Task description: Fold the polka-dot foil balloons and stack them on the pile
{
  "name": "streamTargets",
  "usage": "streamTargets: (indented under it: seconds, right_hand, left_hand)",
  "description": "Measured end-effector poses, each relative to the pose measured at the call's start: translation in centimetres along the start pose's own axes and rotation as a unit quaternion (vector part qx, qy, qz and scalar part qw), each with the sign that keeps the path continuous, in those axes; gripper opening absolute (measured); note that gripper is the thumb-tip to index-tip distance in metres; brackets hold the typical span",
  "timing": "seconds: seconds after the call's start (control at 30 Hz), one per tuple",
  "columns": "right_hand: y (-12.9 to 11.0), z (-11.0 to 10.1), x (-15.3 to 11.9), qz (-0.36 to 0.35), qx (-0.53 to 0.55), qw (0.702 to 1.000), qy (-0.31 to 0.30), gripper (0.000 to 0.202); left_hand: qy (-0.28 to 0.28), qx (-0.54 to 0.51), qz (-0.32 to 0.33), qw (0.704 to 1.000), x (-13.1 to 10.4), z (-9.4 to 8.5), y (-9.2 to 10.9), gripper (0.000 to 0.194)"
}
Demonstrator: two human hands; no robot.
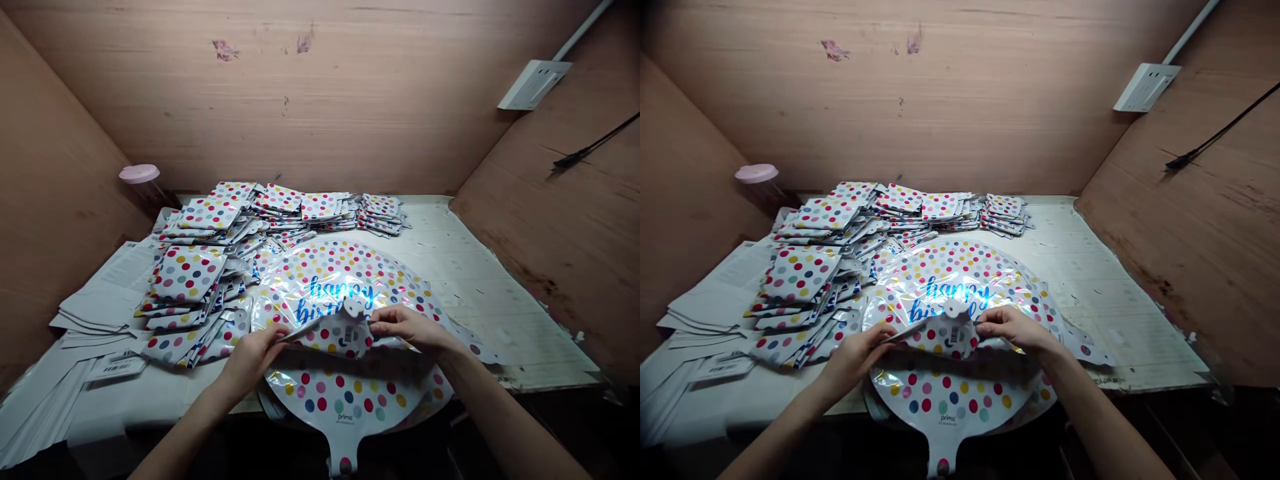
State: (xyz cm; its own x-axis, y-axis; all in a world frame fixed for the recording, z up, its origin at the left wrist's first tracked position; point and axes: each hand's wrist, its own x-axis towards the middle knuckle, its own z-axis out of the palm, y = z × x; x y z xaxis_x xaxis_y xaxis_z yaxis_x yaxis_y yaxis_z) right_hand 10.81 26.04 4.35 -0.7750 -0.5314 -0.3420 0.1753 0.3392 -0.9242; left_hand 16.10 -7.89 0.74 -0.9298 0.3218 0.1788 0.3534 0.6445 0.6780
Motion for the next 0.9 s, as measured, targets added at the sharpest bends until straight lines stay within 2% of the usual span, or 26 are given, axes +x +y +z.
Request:
streamTargets:
  seconds: [0.07,0.13,0.2,0.27,0.37,0.4,0.43,0.47,0.53,0.57,0.6,0.63,0.67,0.7,0.77,0.83,0.9]
  right_hand:
    - [0.0,-0.5,0.5,0.011,0.051,0.999,0.003,0.033]
    - [0.1,-1.5,1.6,0.036,0.071,0.996,0.043,0.035]
    - [0.2,-3.0,3.3,0.067,0.052,0.993,0.079,0.039]
    - [0.0,-4.6,5.5,0.092,0.021,0.991,0.094,0.04]
    - [-1.0,-6.8,8.9,0.122,-0.022,0.987,0.098,0.04]
    - [-1.5,-7.3,9.8,0.131,-0.038,0.986,0.096,0.041]
    - [-2.1,-7.5,10.6,0.136,-0.054,0.985,0.093,0.041]
    - [-2.8,-7.6,11.0,0.136,-0.068,0.984,0.09,0.041]
    - [-4.1,-7.1,10.9,0.114,-0.097,0.985,0.088,0.039]
    - [-4.6,-6.4,10.3,0.096,-0.111,0.985,0.092,0.037]
    - [-4.9,-5.5,9.4,0.076,-0.124,0.984,0.1,0.035]
    - [-4.9,-4.4,8.1,0.048,-0.143,0.982,0.114,0.033]
    - [-4.6,-3.0,6.6,0.012,-0.17,0.976,0.137,0.032]
    - [-3.8,-1.5,4.8,-0.018,-0.193,0.968,0.161,0.035]
    - [-1.1,1.3,1.3,-0.115,-0.302,0.915,0.241,0.057]
    - [2.5,3.1,-1.9,-0.122,-0.372,0.869,0.303,0.06]
    - [5.8,2.9,-4.1,-0.116,-0.41,0.842,0.33,0.045]
  left_hand:
    - [0.074,0.064,0.102,0.99,-0.8,0.4,-0.4,0.018]
    - [0.138,0.116,0.21,0.961,-1.7,0.9,-0.8,0.017]
    - [0.167,0.165,0.274,0.932,-3.0,1.3,-1.0,0.017]
    - [0.15,0.201,0.306,0.919,-4.4,1.8,-1.3,0.022]
    - [0.079,0.197,0.321,0.923,-6.2,2.1,-1.8,0.018]
    - [0.069,0.181,0.317,0.929,-6.4,2.0,-1.9,0.014]
    - [0.083,0.163,0.302,0.935,-6.3,1.8,-2.0,0.014]
    - [0.122,0.147,0.267,0.945,-5.8,1.5,-2.0,0.022]
    - [0.228,0.126,0.143,0.955,-3.7,0.6,-1.9,0.047]
    - [0.264,0.12,0.073,0.954,-2.2,0.0,-1.9,0.059]
    - [0.267,0.118,0.014,0.956,-0.6,-0.5,-1.8,0.07]
    - [0.233,0.113,-0.02,0.966,1.0,-1.0,-1.9,0.075]
    - [0.173,0.105,-0.032,0.979,2.4,-1.3,-2.0,0.07]
    - [0.107,0.093,-0.029,0.989,3.5,-1.6,-2.2,0.058]
    - [-0.006,0.054,-0.025,0.998,4.4,-1.9,-2.6,0.03]
    - [-0.058,0.009,-0.031,0.998,3.9,-2.0,-3.1,0.025]
    - [-0.068,-0.028,-0.038,0.997,3.0,-2.1,-3.6,0.025]
